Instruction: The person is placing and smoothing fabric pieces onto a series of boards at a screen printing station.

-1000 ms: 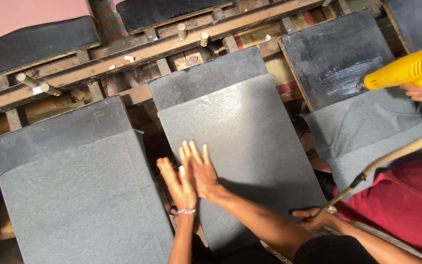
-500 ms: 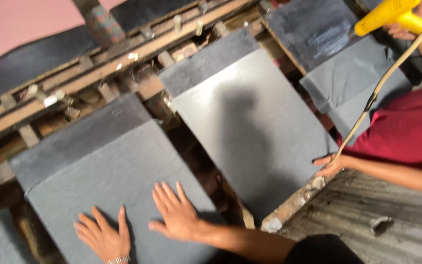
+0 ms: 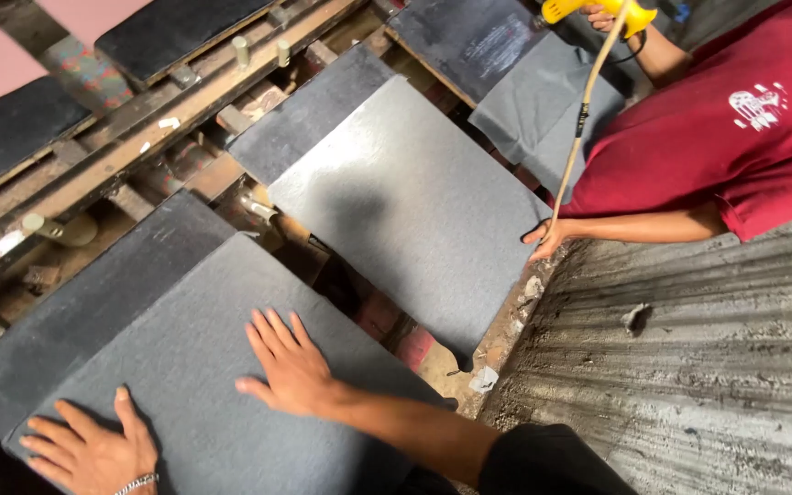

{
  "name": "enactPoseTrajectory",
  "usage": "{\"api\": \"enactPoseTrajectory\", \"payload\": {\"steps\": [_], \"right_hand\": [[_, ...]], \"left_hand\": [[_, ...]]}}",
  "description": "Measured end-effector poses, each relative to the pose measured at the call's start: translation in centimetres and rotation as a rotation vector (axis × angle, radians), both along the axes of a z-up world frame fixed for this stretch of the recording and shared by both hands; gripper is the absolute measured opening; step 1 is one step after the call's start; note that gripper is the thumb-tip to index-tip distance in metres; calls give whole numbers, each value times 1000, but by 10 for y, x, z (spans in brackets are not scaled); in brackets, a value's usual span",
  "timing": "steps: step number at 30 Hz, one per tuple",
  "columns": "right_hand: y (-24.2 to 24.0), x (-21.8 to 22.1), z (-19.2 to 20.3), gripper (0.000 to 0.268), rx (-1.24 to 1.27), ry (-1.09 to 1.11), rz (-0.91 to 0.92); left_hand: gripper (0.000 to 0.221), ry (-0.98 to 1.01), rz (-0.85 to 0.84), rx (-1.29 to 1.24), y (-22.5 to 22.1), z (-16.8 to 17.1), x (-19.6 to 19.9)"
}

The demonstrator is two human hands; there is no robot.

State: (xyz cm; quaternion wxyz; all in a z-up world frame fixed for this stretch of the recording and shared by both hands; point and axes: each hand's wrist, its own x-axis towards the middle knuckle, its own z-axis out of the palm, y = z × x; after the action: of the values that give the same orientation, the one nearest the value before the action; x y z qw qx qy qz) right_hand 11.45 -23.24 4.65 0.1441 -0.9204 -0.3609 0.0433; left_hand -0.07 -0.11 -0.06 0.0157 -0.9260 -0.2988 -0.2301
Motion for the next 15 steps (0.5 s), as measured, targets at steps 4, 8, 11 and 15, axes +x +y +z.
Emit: {"api": "enactPoseTrajectory", "payload": {"steps": [4,8,11,15], "right_hand": [[2,0,-6,87,25,26,-36],[62,55,-33,93,-18,-394,-144],[101,93,-57,90,89,-306,-148],[90,92,-48,86,88,-151,-145]], "left_hand": [[85,13,31,45,-3,8,13],[75,-9,33,-134,0,37,20],[74,9,137,-103,11,4,13],[80,24,186,-149,14,-13,20]]}}
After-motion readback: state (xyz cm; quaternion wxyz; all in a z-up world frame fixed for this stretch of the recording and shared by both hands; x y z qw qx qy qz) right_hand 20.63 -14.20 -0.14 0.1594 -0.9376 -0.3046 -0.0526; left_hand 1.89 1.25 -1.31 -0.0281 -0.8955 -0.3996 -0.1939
